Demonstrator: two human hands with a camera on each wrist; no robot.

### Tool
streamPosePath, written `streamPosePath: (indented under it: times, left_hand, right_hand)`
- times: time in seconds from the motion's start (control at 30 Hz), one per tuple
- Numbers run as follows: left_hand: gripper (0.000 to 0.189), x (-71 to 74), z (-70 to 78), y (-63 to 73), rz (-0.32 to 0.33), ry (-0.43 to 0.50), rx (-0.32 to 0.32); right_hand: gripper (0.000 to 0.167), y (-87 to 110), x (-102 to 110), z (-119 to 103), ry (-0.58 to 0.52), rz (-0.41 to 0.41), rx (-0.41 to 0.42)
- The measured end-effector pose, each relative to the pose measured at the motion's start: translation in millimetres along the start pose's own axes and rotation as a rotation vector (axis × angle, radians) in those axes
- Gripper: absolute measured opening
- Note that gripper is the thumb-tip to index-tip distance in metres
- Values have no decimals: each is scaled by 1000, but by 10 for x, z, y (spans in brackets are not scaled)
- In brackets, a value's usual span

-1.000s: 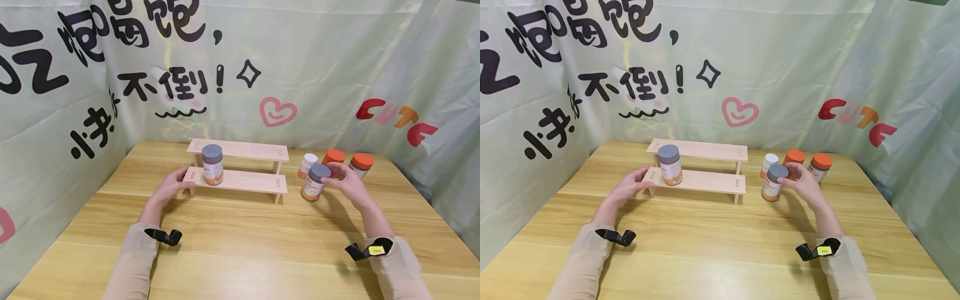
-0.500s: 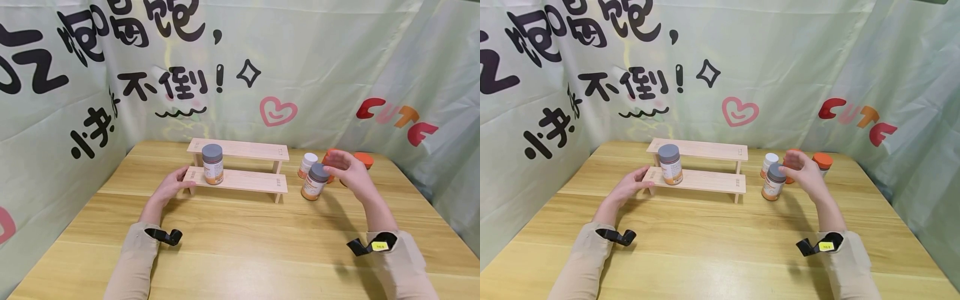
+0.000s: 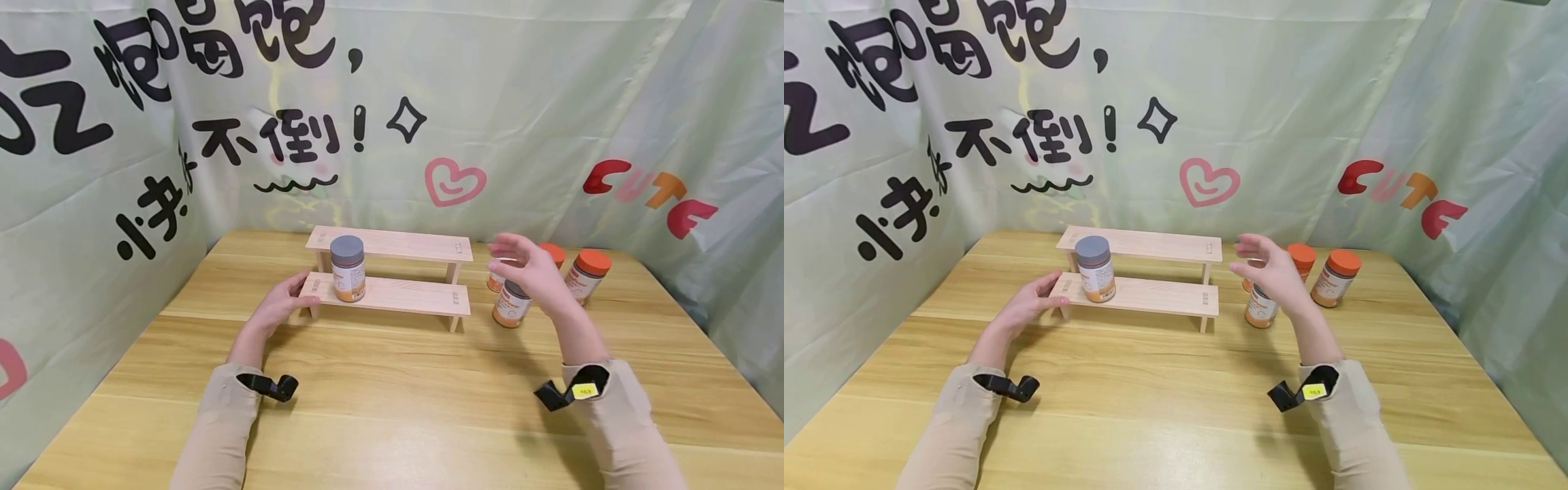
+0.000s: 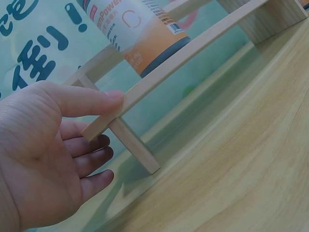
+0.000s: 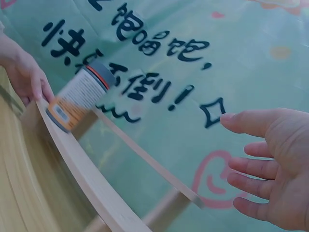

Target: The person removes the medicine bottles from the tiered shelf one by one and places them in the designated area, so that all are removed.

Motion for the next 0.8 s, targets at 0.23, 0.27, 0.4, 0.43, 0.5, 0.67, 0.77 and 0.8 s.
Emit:
streamPosePath:
  times: [0.23, 0.27, 0.4, 0.43, 0.5, 0.67, 0.77, 0.8]
  left_hand:
    - [79, -4, 6, 10, 7, -3, -5]
    - [78, -4, 10, 11, 7, -1, -7]
    - [78, -7, 18, 15, 3, 0, -14]
    - [78, -7, 16, 15, 3, 1, -12]
    - [78, -7, 9, 10, 4, 0, -10]
    - [79, -2, -15, -5, 5, 3, -3]
    - [79, 1, -16, -4, 4, 10, -2]
    - [79, 0, -14, -1, 1, 9, -6]
  right_hand:
    - [58, -126, -356, -143, -80, -73, 56]
    - [58, -140, -411, -162, -88, -86, 62]
    - [57, -195, -623, -226, -118, -121, 77]
    - [57, -209, -672, -252, -127, -124, 90]
    - [56, -238, -769, -307, -140, -130, 116]
    - [58, -308, -1013, -430, -162, -149, 163]
    - [59, -346, -1147, -468, -173, -156, 157]
    - [59, -359, -1190, -479, -178, -159, 156]
Point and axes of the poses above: each hand's wrist, its own y-axis away from the middle knuckle, its own x-axis out of the back of the hand, z = x × y, the point moved 9 cm from there along -y, towards the middle knuckle, and after that the axes turned 2 degrees about z, right-handed, at the moved point
